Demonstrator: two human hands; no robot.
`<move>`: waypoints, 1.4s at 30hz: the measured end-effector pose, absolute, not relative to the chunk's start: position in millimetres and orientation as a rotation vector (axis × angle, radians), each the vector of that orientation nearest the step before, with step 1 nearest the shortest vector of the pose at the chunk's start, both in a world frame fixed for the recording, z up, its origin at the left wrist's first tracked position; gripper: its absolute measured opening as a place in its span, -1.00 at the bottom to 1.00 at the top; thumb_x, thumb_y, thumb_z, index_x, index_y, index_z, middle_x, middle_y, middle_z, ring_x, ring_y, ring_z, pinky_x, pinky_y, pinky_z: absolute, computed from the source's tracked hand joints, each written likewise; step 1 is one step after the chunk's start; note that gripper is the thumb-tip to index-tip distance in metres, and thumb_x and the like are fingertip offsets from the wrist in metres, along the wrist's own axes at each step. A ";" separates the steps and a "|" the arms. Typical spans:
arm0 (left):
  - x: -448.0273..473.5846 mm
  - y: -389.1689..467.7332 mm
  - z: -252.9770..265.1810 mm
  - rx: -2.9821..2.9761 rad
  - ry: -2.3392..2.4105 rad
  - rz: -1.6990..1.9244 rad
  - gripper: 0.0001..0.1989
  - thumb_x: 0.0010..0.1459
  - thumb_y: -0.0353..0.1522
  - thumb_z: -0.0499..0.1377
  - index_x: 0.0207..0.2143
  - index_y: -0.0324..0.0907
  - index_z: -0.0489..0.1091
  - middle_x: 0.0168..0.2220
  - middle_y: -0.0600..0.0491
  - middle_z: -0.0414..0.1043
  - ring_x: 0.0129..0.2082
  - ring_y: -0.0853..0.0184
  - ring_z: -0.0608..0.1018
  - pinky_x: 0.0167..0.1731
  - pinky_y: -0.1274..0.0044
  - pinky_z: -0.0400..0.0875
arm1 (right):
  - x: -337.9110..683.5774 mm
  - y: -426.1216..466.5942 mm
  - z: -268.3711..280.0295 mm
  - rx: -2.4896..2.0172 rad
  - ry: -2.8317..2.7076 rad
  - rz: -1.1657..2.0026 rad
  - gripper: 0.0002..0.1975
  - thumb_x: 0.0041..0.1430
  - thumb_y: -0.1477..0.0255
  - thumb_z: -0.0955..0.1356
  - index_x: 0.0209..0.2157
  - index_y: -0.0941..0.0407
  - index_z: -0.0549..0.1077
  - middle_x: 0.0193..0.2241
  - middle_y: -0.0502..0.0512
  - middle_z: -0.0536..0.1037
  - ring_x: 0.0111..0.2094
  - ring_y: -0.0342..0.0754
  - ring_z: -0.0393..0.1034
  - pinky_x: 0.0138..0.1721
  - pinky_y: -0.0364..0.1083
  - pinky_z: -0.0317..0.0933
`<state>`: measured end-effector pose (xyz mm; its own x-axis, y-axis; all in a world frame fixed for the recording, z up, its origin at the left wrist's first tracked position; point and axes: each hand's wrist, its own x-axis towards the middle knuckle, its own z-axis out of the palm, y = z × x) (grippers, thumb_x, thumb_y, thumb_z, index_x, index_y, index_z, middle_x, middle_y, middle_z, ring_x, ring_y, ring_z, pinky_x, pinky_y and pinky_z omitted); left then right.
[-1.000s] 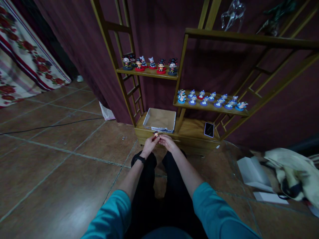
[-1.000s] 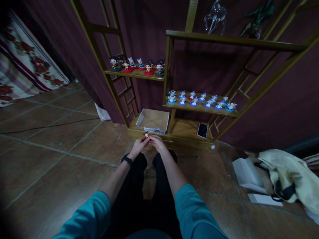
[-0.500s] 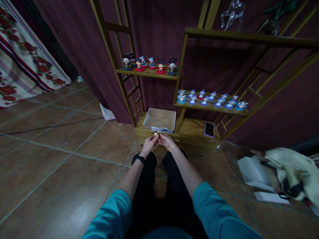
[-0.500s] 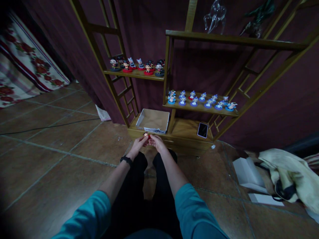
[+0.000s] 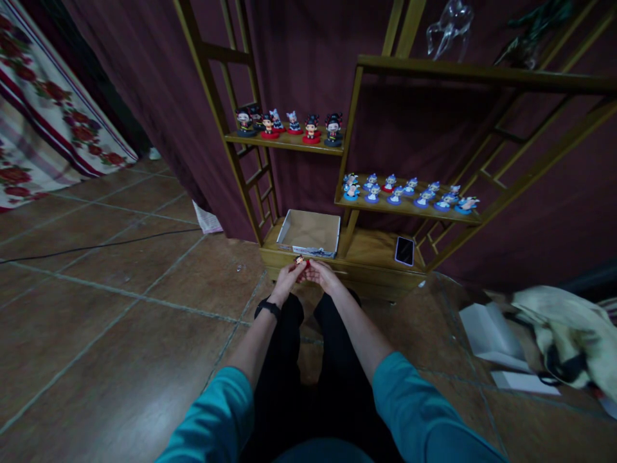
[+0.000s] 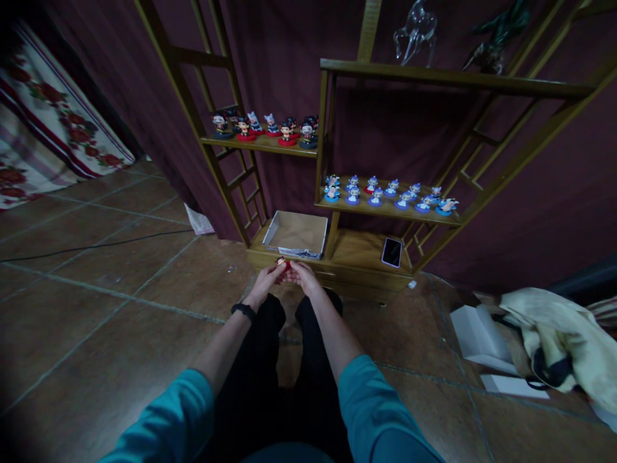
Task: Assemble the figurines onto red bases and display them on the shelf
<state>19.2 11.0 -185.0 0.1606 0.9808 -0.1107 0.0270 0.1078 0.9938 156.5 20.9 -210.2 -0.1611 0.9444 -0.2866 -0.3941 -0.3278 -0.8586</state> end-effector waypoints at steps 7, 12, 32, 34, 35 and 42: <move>18.7 12.1 -187.6 1.216 1.152 1.011 -0.56 -0.13 -0.04 0.16 -0.46 -0.28 0.39 -0.59 0.03 0.38 -0.60 0.42 0.40 -0.57 0.57 0.24 | 156.2 20.4 -210.1 -1.040 -0.784 1.683 -0.73 -0.03 0.21 0.35 -0.41 0.15 0.43 -0.57 -0.01 0.49 -0.57 -0.23 0.37 -0.43 -0.20 0.29; 18.6 12.0 -188.0 1.225 1.159 1.031 -0.57 -0.16 -0.05 0.19 -0.45 -0.27 0.39 -0.57 0.04 0.39 -0.60 0.43 0.39 -0.57 0.58 0.24 | 155.3 19.9 -208.8 -1.023 -0.770 1.686 -0.75 -0.03 0.24 0.36 -0.38 0.14 0.43 -0.58 -0.02 0.49 -0.57 -0.23 0.38 -0.42 -0.19 0.30; 20.6 11.0 -185.3 1.192 1.164 1.054 -0.58 -0.25 -0.08 0.25 -0.49 -0.26 0.37 -0.57 0.05 0.39 -0.58 0.43 0.39 -0.55 0.59 0.25 | 153.7 15.7 -199.3 -0.987 -0.755 1.712 -0.83 0.00 0.37 0.36 -0.35 0.16 0.44 -0.55 0.01 0.53 -0.53 -0.19 0.42 -0.38 -0.18 0.33; 20.4 11.1 -184.8 1.188 1.156 1.052 -0.57 -0.24 -0.07 0.25 -0.47 -0.26 0.37 -0.57 0.04 0.39 -0.58 0.43 0.39 -0.55 0.59 0.24 | 153.9 16.6 -199.9 -0.985 -0.744 1.723 -0.83 0.00 0.37 0.36 -0.35 0.17 0.44 -0.56 0.02 0.52 -0.53 -0.18 0.42 -0.37 -0.17 0.34; 20.2 11.1 -184.5 1.190 1.155 1.050 -0.57 -0.24 -0.07 0.24 -0.47 -0.26 0.38 -0.56 0.04 0.39 -0.58 0.44 0.39 -0.55 0.59 0.24 | 154.0 17.1 -200.4 -0.982 -0.737 1.727 -0.83 0.01 0.37 0.35 -0.35 0.17 0.44 -0.57 0.02 0.52 -0.53 -0.18 0.42 -0.37 -0.17 0.34; 18.2 10.4 -182.6 1.193 1.141 1.026 -0.58 -0.19 -0.08 0.22 -0.44 -0.27 0.39 -0.57 0.05 0.38 -0.59 0.45 0.37 -0.55 0.59 0.22 | 154.8 19.4 -204.2 -0.954 -0.717 1.734 -0.84 0.01 0.39 0.35 -0.38 0.19 0.45 -0.57 0.04 0.52 -0.52 -0.17 0.43 -0.38 -0.17 0.34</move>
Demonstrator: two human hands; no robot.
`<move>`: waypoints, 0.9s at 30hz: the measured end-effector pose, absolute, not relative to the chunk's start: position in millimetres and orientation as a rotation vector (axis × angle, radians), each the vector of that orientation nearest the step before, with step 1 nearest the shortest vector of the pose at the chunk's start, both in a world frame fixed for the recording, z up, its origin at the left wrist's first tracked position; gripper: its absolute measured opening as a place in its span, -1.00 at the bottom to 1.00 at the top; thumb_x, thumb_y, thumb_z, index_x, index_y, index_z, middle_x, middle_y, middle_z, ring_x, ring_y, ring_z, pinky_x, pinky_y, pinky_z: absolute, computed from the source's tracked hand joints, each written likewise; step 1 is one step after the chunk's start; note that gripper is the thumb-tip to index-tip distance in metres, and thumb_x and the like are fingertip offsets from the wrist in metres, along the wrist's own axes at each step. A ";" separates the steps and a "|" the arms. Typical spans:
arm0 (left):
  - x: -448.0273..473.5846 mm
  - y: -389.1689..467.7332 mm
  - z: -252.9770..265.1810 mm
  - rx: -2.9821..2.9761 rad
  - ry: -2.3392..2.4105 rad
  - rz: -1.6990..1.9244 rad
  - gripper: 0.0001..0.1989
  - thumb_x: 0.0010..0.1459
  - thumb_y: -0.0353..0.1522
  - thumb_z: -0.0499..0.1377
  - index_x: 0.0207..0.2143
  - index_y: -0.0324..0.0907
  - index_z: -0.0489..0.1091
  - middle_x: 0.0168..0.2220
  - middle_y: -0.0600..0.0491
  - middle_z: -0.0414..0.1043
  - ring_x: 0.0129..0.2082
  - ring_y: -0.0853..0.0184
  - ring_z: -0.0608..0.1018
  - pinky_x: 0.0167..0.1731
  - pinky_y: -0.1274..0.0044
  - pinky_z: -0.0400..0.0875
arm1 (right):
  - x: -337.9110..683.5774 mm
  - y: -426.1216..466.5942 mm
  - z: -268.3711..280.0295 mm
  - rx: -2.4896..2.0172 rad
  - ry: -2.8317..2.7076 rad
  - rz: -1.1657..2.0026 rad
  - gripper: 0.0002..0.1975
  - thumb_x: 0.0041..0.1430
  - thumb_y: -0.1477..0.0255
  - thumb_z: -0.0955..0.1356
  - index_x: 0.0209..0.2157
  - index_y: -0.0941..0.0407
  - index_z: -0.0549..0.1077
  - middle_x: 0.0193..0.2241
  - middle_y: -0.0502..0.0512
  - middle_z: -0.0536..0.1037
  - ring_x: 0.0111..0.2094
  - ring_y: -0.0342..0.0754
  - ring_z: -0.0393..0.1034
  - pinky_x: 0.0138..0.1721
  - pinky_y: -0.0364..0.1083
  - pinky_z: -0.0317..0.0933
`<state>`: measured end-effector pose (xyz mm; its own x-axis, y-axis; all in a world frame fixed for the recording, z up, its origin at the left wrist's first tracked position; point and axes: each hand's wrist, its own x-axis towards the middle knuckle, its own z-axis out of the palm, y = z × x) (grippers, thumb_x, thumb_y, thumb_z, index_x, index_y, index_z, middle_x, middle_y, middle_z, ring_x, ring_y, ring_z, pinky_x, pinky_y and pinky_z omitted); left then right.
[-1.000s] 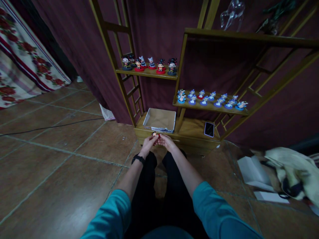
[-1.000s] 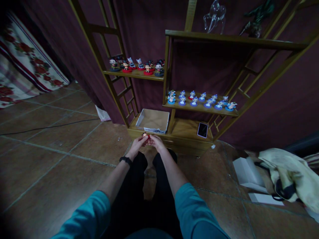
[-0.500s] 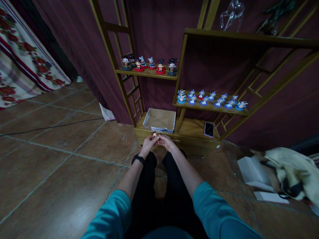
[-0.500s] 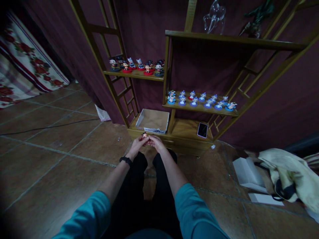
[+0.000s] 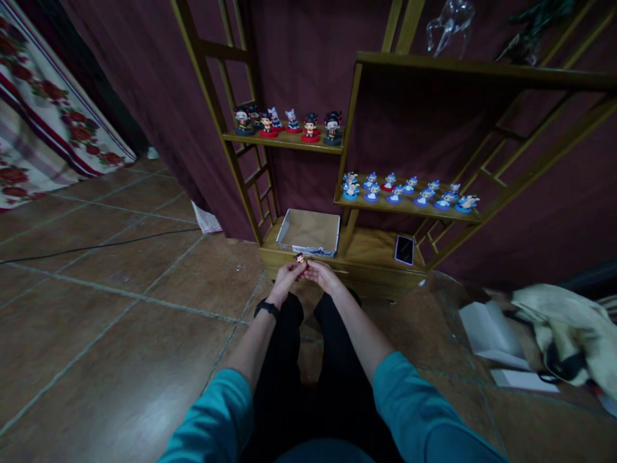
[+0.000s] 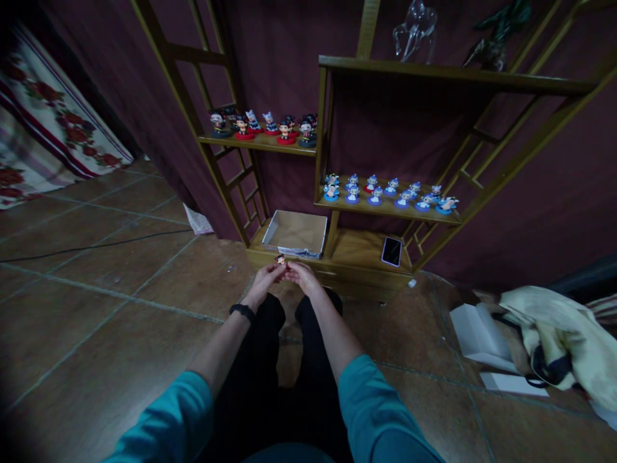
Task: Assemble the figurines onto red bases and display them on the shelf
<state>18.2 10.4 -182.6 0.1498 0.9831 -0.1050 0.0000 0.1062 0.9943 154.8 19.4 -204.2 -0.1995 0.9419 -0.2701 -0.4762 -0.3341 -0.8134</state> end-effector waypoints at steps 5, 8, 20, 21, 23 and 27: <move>17.5 11.3 -182.2 1.154 1.128 1.019 -0.58 -0.19 -0.10 0.24 -0.40 -0.28 0.40 -0.55 0.04 0.39 -0.58 0.45 0.38 -0.55 0.60 0.21 | 154.5 19.9 -203.6 -0.953 -0.704 1.740 -0.85 0.03 0.39 0.34 -0.38 0.19 0.45 -0.57 0.03 0.52 -0.52 -0.18 0.42 -0.36 -0.17 0.33; 16.9 11.5 -182.5 1.145 1.113 1.012 -0.59 -0.19 -0.10 0.23 -0.40 -0.28 0.40 -0.54 0.04 0.39 -0.58 0.45 0.38 -0.54 0.60 0.22 | 154.6 19.8 -202.1 -0.951 -0.692 1.746 -0.86 0.03 0.40 0.33 -0.38 0.19 0.46 -0.56 0.04 0.53 -0.51 -0.19 0.42 -0.35 -0.18 0.33; 16.6 10.0 -179.2 1.141 1.130 1.006 -0.57 -0.21 -0.11 0.25 -0.37 -0.26 0.42 -0.51 0.02 0.41 -0.56 0.44 0.38 -0.54 0.60 0.21 | 155.4 20.0 -200.2 -0.951 -0.652 1.764 -0.87 0.04 0.43 0.32 -0.37 0.19 0.46 -0.53 0.05 0.53 -0.50 -0.19 0.42 -0.33 -0.17 0.34; 16.6 10.2 -179.4 1.147 1.126 1.002 -0.58 -0.20 -0.11 0.24 -0.37 -0.26 0.42 -0.50 0.02 0.42 -0.56 0.44 0.39 -0.54 0.60 0.21 | 155.5 20.1 -200.5 -0.948 -0.654 1.766 -0.86 0.05 0.43 0.32 -0.37 0.19 0.46 -0.54 0.05 0.53 -0.49 -0.19 0.42 -0.33 -0.17 0.34; 16.6 10.4 -179.7 1.159 1.113 0.997 -0.59 -0.19 -0.11 0.24 -0.37 -0.26 0.42 -0.50 0.02 0.42 -0.56 0.44 0.39 -0.54 0.61 0.20 | 155.5 20.3 -201.1 -0.945 -0.656 1.768 -0.86 0.05 0.42 0.31 -0.37 0.19 0.46 -0.54 0.05 0.52 -0.49 -0.19 0.42 -0.33 -0.17 0.34; 16.9 10.0 -178.6 1.173 1.114 0.989 -0.58 -0.19 -0.10 0.23 -0.37 -0.25 0.43 -0.51 0.02 0.42 -0.57 0.45 0.38 -0.56 0.61 0.19 | 155.2 21.3 -202.0 -0.970 -0.654 1.772 -0.86 0.07 0.43 0.30 -0.38 0.19 0.45 -0.54 0.05 0.52 -0.50 -0.19 0.42 -0.33 -0.17 0.34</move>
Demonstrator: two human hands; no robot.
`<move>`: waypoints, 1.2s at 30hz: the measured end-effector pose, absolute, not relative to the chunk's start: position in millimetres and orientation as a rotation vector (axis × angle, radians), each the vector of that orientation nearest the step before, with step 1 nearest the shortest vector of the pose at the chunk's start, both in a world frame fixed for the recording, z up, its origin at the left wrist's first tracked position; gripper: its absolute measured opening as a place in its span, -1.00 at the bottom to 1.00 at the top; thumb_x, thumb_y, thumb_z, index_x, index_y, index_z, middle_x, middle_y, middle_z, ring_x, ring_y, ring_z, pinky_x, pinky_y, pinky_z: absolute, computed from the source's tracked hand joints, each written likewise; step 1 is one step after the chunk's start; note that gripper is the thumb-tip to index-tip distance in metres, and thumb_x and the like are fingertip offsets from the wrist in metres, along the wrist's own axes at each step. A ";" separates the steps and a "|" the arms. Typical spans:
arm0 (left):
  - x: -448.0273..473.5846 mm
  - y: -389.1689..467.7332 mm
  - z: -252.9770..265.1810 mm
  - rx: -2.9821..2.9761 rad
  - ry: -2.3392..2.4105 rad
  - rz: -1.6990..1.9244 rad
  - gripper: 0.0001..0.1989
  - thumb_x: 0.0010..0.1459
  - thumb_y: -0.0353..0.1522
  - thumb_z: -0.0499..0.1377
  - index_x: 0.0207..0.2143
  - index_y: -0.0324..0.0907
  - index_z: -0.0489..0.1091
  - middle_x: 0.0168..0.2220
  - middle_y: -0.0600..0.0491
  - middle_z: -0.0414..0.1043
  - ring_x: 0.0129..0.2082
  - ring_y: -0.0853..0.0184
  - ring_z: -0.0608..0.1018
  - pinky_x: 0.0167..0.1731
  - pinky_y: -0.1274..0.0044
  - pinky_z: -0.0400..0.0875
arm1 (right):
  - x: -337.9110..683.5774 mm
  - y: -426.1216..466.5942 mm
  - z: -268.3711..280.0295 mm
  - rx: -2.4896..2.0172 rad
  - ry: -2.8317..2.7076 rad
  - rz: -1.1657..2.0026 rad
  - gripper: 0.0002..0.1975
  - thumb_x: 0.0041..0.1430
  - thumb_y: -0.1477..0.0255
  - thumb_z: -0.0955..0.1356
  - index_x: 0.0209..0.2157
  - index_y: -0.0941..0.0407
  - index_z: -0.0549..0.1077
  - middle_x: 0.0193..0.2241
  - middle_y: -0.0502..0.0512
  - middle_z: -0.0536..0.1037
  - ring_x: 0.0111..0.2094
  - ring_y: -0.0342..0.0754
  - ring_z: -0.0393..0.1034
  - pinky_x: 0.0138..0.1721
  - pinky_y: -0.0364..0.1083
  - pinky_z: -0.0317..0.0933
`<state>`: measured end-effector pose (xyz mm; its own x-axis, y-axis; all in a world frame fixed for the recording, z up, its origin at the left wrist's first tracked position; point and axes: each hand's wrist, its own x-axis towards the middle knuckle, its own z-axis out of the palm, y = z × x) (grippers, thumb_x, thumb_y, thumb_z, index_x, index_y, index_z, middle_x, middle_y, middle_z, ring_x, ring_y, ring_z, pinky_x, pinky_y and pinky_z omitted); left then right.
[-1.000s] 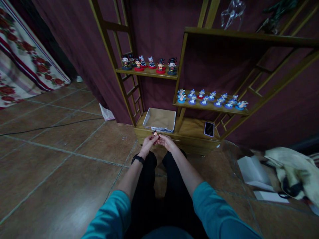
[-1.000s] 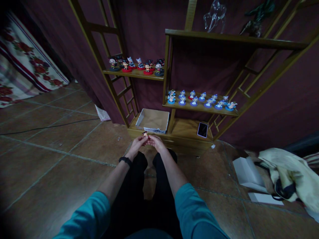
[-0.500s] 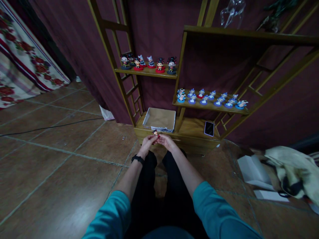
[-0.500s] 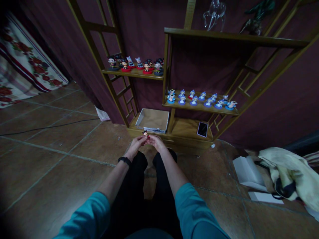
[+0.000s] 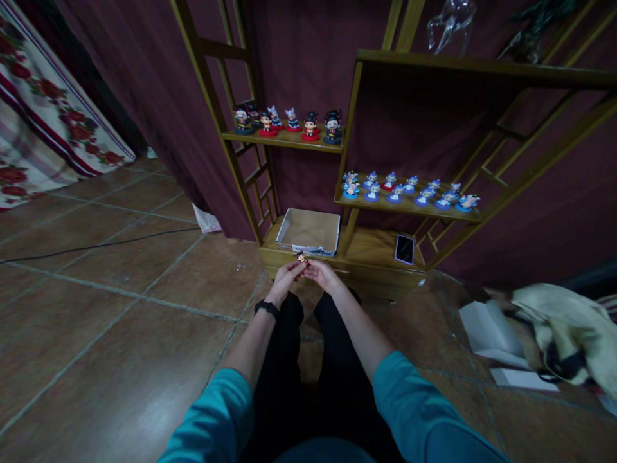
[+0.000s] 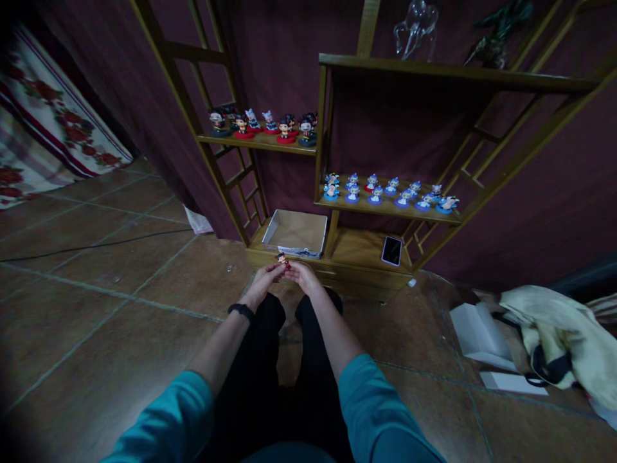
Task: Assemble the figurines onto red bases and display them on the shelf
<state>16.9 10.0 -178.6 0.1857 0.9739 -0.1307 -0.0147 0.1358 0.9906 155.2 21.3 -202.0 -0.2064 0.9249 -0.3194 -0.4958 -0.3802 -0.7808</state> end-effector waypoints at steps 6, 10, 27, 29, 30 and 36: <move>16.6 8.7 -177.5 1.179 1.121 0.985 -0.57 -0.20 -0.09 0.23 -0.36 -0.25 0.44 -0.48 0.01 0.43 -0.55 0.44 0.39 -0.55 0.60 0.19 | 154.6 21.6 -202.2 -0.983 -0.661 1.760 -0.87 0.05 0.42 0.31 -0.38 0.18 0.45 -0.55 0.04 0.51 -0.51 -0.19 0.41 -0.33 -0.16 0.34; 16.2 9.1 -178.8 1.180 1.104 0.986 -0.58 -0.18 -0.10 0.22 -0.36 -0.24 0.44 -0.49 0.02 0.43 -0.55 0.44 0.39 -0.55 0.61 0.18 | 154.7 21.5 -202.7 -0.969 -0.668 1.761 -0.87 0.05 0.42 0.31 -0.36 0.17 0.44 -0.55 0.03 0.51 -0.51 -0.19 0.41 -0.35 -0.16 0.34; 15.8 11.1 -182.5 1.188 1.105 1.004 -0.58 -0.20 -0.11 0.24 -0.35 -0.25 0.45 -0.49 0.03 0.43 -0.55 0.46 0.38 -0.55 0.61 0.18 | 154.4 20.7 -203.1 -0.943 -0.700 1.765 -0.85 0.06 0.41 0.30 -0.34 0.17 0.45 -0.55 0.03 0.51 -0.51 -0.19 0.42 -0.35 -0.18 0.33; 16.6 11.4 -182.5 1.192 1.126 1.013 -0.58 -0.20 -0.12 0.24 -0.35 -0.26 0.45 -0.50 0.04 0.42 -0.56 0.47 0.37 -0.55 0.61 0.16 | 154.6 20.5 -203.1 -0.938 -0.704 1.767 -0.84 0.07 0.41 0.30 -0.31 0.16 0.45 -0.55 0.02 0.52 -0.51 -0.19 0.42 -0.36 -0.18 0.33; 16.9 11.5 -182.6 1.192 1.136 1.018 -0.58 -0.20 -0.12 0.24 -0.35 -0.26 0.44 -0.51 0.04 0.42 -0.57 0.47 0.36 -0.55 0.61 0.16 | 154.7 20.3 -203.2 -0.937 -0.707 1.766 -0.83 0.07 0.41 0.29 -0.29 0.15 0.45 -0.55 0.01 0.52 -0.52 -0.19 0.42 -0.36 -0.18 0.33; 17.0 11.1 -183.8 1.200 1.160 1.062 -0.57 -0.23 -0.10 0.25 -0.37 -0.25 0.45 -0.51 0.03 0.42 -0.56 0.44 0.37 -0.54 0.58 0.18 | 155.4 19.4 -203.6 -0.949 -0.734 1.751 -0.82 0.05 0.42 0.32 -0.26 0.13 0.45 -0.53 0.00 0.53 -0.52 -0.20 0.42 -0.34 -0.17 0.32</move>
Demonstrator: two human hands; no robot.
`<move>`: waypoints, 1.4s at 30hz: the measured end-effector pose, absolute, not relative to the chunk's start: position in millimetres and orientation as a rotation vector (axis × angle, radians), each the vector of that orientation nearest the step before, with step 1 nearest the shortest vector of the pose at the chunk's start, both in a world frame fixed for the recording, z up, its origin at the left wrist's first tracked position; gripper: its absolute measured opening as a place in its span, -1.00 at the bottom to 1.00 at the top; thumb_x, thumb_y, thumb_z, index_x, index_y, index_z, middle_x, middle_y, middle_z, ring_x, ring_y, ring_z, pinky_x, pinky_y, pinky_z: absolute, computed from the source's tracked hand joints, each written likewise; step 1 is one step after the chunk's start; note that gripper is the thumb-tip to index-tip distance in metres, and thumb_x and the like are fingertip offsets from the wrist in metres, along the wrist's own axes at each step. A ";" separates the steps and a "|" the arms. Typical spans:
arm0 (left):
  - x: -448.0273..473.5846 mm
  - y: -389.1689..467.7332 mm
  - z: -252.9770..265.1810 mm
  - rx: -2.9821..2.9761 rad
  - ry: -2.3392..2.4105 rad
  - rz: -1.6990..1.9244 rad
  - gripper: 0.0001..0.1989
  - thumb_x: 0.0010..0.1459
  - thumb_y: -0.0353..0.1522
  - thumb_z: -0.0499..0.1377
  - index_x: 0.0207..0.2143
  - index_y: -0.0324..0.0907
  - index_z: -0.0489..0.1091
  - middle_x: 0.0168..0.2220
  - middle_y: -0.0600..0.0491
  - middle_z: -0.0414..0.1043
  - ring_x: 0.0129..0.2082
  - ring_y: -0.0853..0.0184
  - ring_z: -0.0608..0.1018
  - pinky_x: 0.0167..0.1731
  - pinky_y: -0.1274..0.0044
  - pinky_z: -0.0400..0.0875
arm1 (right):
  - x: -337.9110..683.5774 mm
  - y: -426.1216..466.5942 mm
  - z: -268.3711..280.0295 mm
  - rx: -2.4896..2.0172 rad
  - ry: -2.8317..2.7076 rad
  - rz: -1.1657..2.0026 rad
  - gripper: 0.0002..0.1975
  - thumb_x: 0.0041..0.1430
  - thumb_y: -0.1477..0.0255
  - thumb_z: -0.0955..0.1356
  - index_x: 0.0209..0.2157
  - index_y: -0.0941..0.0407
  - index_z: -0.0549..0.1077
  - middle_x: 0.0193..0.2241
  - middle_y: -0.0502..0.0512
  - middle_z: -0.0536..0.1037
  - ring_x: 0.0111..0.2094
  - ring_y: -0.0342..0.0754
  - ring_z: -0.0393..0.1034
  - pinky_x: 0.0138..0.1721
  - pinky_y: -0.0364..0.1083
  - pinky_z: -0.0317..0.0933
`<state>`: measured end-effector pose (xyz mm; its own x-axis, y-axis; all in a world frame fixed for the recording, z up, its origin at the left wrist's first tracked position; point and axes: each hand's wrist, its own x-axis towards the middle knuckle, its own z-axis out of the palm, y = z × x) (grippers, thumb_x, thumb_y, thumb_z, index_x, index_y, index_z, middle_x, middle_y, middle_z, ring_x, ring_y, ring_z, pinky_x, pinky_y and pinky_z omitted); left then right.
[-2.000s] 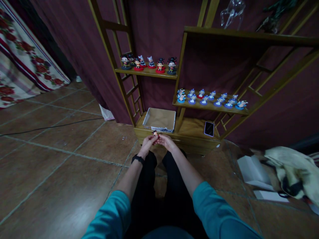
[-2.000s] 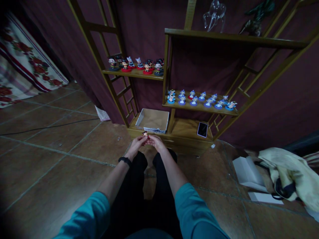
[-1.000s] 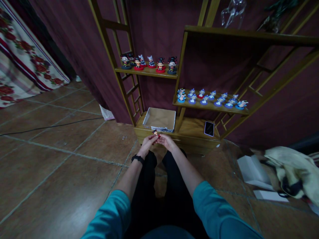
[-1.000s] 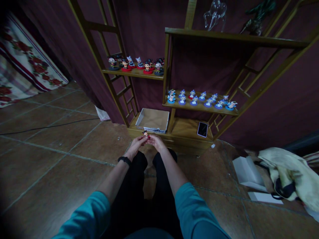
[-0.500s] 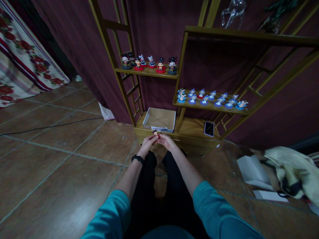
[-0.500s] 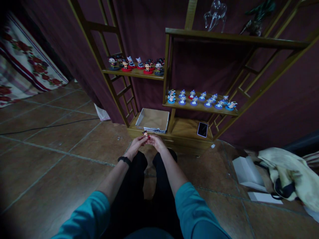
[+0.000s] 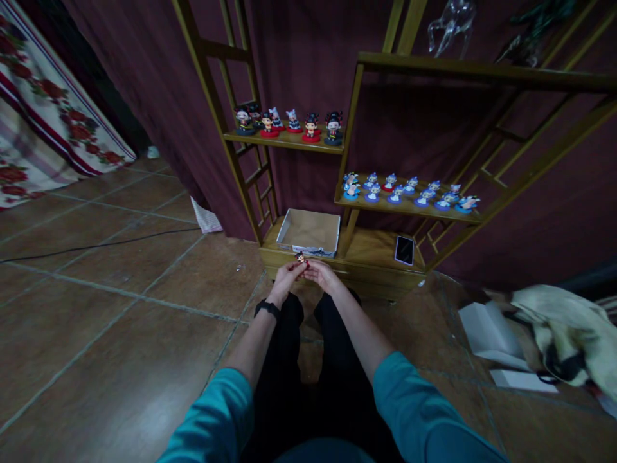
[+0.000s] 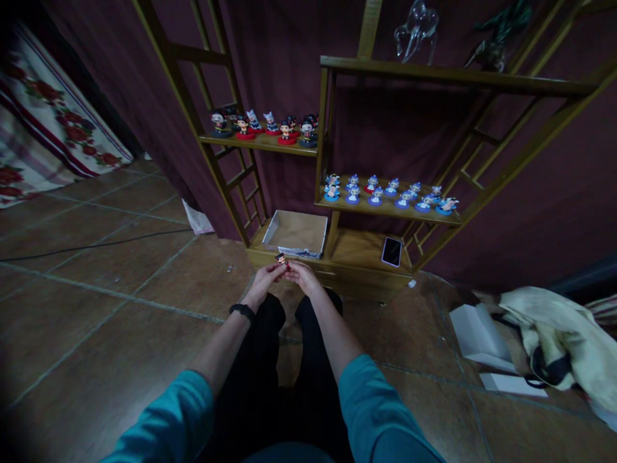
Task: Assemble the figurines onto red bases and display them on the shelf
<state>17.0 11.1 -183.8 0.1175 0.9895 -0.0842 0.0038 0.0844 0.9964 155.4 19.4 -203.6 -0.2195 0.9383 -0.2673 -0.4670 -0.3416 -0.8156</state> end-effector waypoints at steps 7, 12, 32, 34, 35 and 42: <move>17.3 10.4 -182.3 1.180 1.193 1.073 -0.58 -0.24 -0.13 0.27 -0.38 -0.26 0.44 -0.52 0.04 0.41 -0.57 0.44 0.37 -0.54 0.57 0.17 | 155.7 19.1 -204.9 -0.926 -0.750 1.741 -0.81 0.02 0.43 0.34 -0.27 0.13 0.46 -0.50 0.00 0.54 -0.51 -0.22 0.42 -0.34 -0.19 0.32; 17.5 10.3 -182.1 1.180 1.188 1.077 -0.58 -0.24 -0.13 0.27 -0.37 -0.26 0.45 -0.52 0.03 0.42 -0.57 0.44 0.37 -0.54 0.56 0.17 | 156.2 18.6 -204.4 -0.924 -0.752 1.742 -0.81 0.02 0.45 0.34 -0.26 0.13 0.45 -0.48 0.01 0.54 -0.50 -0.22 0.42 -0.33 -0.18 0.32; 15.6 11.5 -186.3 1.176 1.104 1.101 -0.56 -0.22 -0.19 0.28 -0.25 -0.23 0.45 -0.40 -0.01 0.47 -0.50 0.41 0.41 -0.50 0.57 0.20 | 153.9 16.9 -202.8 -0.864 -0.782 1.709 -0.75 -0.10 0.46 0.40 -0.28 0.12 0.42 -0.36 0.04 0.55 -0.35 -0.15 0.46 -0.20 -0.12 0.30; 15.7 11.9 -186.1 1.156 1.105 1.101 -0.55 -0.23 -0.19 0.29 -0.26 -0.23 0.45 -0.40 -0.01 0.47 -0.49 0.41 0.41 -0.49 0.56 0.21 | 154.2 17.5 -203.1 -0.884 -0.775 1.702 -0.75 -0.10 0.45 0.40 -0.28 0.12 0.42 -0.39 0.03 0.55 -0.37 -0.16 0.46 -0.19 -0.11 0.30; 15.8 12.2 -186.3 1.148 1.104 1.100 -0.55 -0.24 -0.19 0.29 -0.26 -0.23 0.45 -0.41 -0.01 0.47 -0.49 0.41 0.41 -0.49 0.57 0.21 | 154.3 18.0 -203.4 -0.895 -0.768 1.698 -0.75 -0.09 0.45 0.40 -0.28 0.12 0.42 -0.40 0.02 0.55 -0.38 -0.16 0.46 -0.19 -0.11 0.30; 15.0 13.9 -188.4 1.116 1.091 1.095 -0.53 -0.24 -0.17 0.28 -0.25 -0.25 0.44 -0.44 0.00 0.46 -0.49 0.41 0.41 -0.48 0.57 0.21 | 154.1 20.3 -204.4 -0.935 -0.727 1.687 -0.80 -0.05 0.47 0.38 -0.30 0.14 0.41 -0.47 0.02 0.55 -0.44 -0.16 0.46 -0.27 -0.12 0.34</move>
